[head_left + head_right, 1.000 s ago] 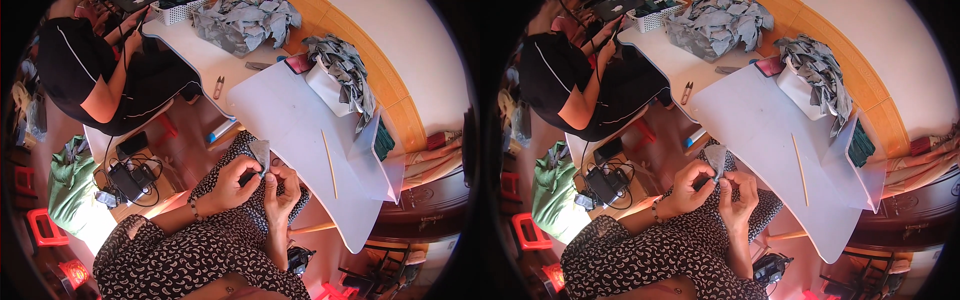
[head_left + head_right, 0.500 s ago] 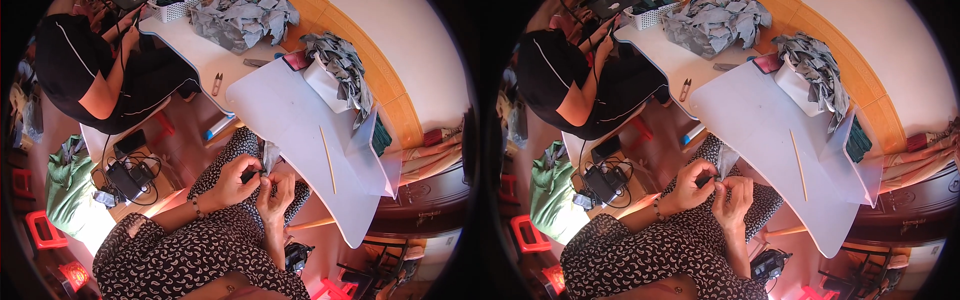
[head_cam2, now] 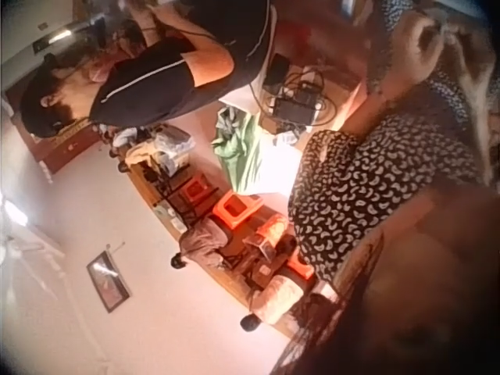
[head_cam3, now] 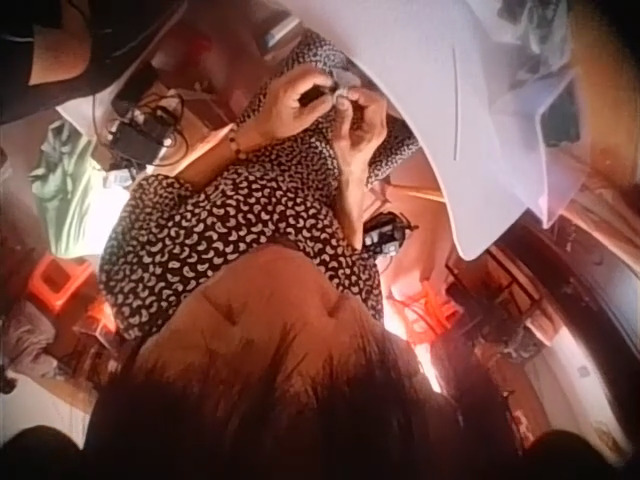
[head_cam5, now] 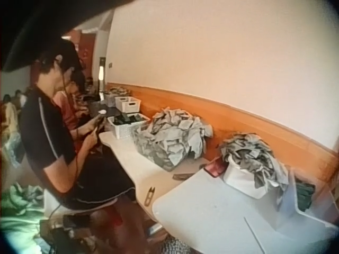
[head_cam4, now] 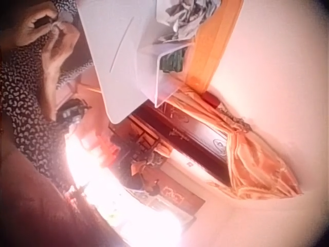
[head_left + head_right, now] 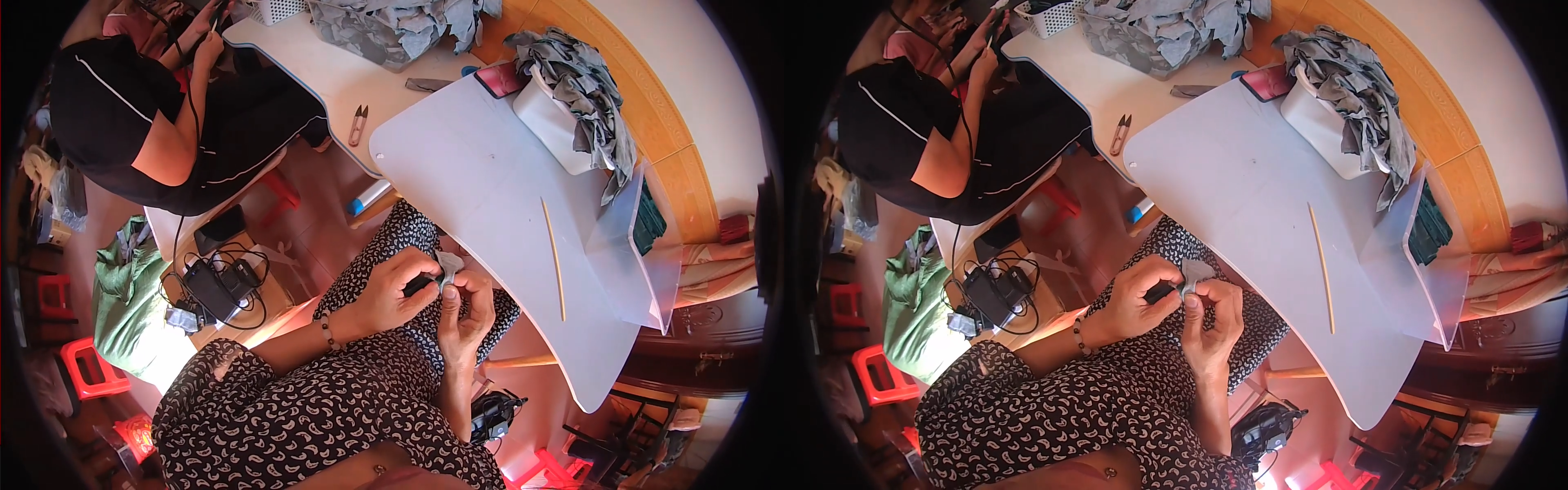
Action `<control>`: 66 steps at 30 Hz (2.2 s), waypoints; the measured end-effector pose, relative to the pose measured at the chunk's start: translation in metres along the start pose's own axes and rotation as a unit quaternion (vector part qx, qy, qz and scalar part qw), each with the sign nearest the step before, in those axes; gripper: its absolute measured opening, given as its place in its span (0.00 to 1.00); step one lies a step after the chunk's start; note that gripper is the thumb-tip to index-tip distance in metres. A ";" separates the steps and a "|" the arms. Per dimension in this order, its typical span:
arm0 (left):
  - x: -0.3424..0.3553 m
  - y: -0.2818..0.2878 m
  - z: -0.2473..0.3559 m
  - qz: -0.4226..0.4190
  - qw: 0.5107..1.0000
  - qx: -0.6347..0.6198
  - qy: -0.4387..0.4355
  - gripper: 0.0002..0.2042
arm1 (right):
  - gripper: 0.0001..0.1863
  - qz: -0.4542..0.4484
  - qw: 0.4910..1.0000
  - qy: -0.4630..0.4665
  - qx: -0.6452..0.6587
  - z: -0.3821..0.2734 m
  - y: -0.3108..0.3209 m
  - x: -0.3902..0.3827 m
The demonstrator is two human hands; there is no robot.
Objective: Applying finish to the edges of green leather pieces and folding them to create components for a larger item.
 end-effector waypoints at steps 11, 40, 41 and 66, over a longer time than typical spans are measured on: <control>0.006 -0.005 -0.003 0.019 1.000 0.008 0.005 0.11 | 0.05 -0.009 0.976 0.175 -0.132 -0.026 0.001 0.007; 0.006 -0.006 -0.003 0.007 0.999 0.020 -0.040 0.08 | 0.08 0.033 0.997 0.070 -0.025 -0.006 0.004 0.006; 0.006 -0.006 -0.004 0.007 0.999 0.019 -0.041 0.08 | 0.08 0.033 0.997 0.070 -0.026 -0.005 0.005 0.006; 0.009 -0.030 0.000 -0.043 0.997 0.056 -0.044 0.10 | 0.03 0.001 0.993 0.108 -0.044 0.004 0.023 0.004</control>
Point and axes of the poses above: each hand's wrist, its own x-axis towards the middle knuckle, its own y-axis out of the back of the hand, z = x × y, the point moved 10 cm from there along x, towards the middle knuckle, and after that the axes turned 6 degrees about y, right-handed, at the moved point
